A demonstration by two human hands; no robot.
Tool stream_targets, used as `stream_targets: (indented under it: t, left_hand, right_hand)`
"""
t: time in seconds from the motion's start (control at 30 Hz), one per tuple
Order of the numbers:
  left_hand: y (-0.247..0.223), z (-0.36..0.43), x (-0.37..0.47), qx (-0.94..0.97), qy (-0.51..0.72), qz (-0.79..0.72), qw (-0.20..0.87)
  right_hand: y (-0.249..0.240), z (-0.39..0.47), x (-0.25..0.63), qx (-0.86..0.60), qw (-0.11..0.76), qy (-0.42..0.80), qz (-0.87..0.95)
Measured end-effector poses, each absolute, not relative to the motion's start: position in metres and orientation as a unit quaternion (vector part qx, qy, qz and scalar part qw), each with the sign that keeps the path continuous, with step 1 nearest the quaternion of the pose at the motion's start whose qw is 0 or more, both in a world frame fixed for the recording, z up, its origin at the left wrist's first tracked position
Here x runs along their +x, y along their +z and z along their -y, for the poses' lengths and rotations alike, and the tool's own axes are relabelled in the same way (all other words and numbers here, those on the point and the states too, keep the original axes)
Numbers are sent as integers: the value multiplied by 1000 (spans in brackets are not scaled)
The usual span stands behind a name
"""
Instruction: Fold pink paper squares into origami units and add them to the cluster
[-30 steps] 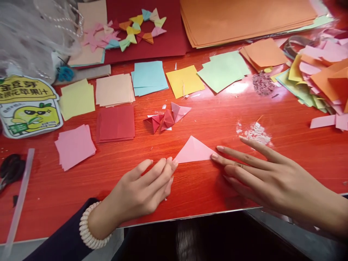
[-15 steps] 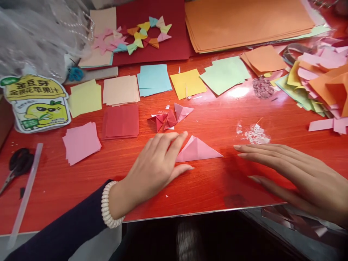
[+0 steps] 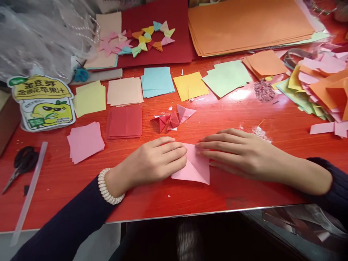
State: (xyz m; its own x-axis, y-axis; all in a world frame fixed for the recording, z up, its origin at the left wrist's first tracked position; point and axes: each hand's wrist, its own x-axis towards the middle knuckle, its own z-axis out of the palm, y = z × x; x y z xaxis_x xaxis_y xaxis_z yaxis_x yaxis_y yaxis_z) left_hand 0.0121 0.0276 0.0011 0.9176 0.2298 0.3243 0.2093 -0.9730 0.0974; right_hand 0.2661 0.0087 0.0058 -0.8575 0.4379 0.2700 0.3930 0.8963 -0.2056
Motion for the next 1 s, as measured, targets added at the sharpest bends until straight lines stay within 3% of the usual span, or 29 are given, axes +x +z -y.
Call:
stream_targets:
  t: [0.17, 0.5, 0.7, 1.0]
  left_hand:
    - [3, -24, 5, 986, 108, -120, 41]
    - [-1, -25, 6, 975, 133, -168, -55]
    - [-6, -24, 2, 973, 138, -184, -15]
    - [-11, -22, 5, 963, 154, -183, 120]
  right_hand:
    - [-4, -14, 265, -220, 145, 60, 963]
    - [-4, -8, 264, -156, 168, 18, 973]
    - [-4, -8, 263, -162, 174, 57, 970]
    - [-6, 2, 246, -287, 220, 112, 926]
